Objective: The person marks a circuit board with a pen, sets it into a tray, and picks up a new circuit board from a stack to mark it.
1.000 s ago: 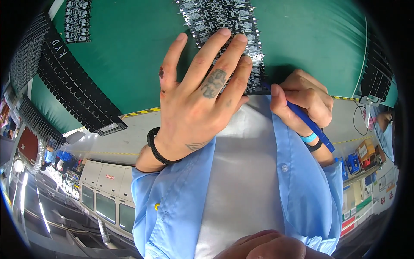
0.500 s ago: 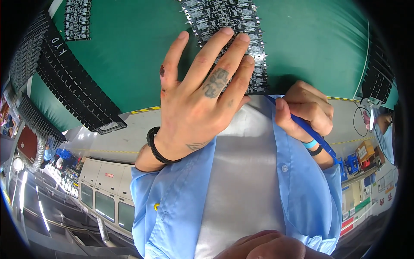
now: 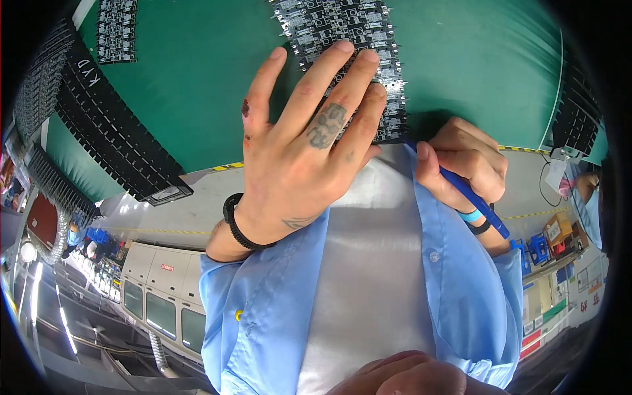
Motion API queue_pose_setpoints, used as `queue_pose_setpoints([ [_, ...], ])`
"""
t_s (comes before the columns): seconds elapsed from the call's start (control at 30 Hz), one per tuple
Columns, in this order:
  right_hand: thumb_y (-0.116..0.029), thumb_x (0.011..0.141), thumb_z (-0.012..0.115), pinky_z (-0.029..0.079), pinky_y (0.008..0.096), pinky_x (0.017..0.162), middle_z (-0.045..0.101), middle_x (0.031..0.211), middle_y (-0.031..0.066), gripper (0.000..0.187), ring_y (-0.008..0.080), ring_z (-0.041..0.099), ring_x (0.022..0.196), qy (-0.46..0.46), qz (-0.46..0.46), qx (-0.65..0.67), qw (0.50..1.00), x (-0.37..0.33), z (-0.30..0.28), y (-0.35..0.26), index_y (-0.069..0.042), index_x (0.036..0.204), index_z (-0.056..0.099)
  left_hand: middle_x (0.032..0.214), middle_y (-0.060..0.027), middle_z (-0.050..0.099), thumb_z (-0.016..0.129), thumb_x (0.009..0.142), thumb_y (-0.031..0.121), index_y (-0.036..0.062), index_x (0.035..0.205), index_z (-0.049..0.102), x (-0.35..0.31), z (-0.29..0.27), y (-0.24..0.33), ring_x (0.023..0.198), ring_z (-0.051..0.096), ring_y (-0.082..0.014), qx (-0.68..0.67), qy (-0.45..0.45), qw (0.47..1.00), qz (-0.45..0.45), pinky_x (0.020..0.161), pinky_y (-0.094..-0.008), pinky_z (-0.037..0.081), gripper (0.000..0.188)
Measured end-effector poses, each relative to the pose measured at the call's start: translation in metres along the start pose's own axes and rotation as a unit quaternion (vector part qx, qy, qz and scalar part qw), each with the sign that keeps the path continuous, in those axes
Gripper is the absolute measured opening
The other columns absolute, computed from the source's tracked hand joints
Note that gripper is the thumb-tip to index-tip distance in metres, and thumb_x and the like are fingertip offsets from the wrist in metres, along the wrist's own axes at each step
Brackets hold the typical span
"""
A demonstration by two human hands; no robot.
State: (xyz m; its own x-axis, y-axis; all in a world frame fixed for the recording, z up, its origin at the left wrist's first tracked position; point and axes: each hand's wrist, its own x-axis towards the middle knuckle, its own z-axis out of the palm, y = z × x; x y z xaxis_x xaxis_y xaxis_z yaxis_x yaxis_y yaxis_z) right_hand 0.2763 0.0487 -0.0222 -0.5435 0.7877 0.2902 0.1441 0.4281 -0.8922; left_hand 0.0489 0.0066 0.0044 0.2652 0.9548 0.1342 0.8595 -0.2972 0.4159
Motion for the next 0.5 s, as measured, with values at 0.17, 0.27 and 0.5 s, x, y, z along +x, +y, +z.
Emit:
queue_pose_setpoints([
  [0.17, 0.011, 0.084, 0.078, 0.041, 0.0318, 0.047, 0.062, 0.064, 0.011, 0.026, 0.0212, 0.054, 0.051, -0.005, 0.0, -0.005, 1.0, 0.0001, -0.0001, -0.0004, -0.001, 0.082, 0.055, 0.132, -0.0057, 0.073, 0.077, 0.075, 0.025, 0.0087, 0.103, 0.077, -0.0006, 0.0004, -0.0001, 0.126, 0.067, -0.0239, -0.001, 0.0, 1.0, 0.0, 0.114, -0.0574, 0.038, 0.032],
  [0.27, 0.011, 0.084, 0.078, 0.041, 0.032, 0.047, 0.062, 0.064, 0.0109, 0.025, 0.0211, 0.054, 0.051, -0.011, -0.003, -0.014, 1.0, 0.0012, -0.0017, -0.0002, -0.001, 0.084, 0.055, 0.132, -0.0056, 0.073, 0.077, 0.074, 0.026, 0.0088, 0.103, 0.077, 0.0011, 0.0002, -0.0006, 0.126, 0.066, -0.0237, -0.005, -0.001, 1.0, 0.001, 0.115, -0.0574, 0.038, 0.033],
  [0.5, 0.0, 0.095, 0.074, 0.046, 0.0327, 0.051, 0.066, 0.067, 0.0121, 0.016, 0.0197, 0.058, 0.054, 0.064, 0.036, 0.102, 0.992, 0.0012, -0.0069, 0.003, -0.002, 0.095, 0.058, 0.137, -0.0057, 0.07, 0.083, 0.069, 0.028, 0.0094, 0.108, 0.076, 0.0026, -0.0065, -0.0017, 0.132, 0.062, -0.0235, 0.004, -0.012, 1.0, 0.0, 0.116, -0.0577, 0.036, 0.043],
])
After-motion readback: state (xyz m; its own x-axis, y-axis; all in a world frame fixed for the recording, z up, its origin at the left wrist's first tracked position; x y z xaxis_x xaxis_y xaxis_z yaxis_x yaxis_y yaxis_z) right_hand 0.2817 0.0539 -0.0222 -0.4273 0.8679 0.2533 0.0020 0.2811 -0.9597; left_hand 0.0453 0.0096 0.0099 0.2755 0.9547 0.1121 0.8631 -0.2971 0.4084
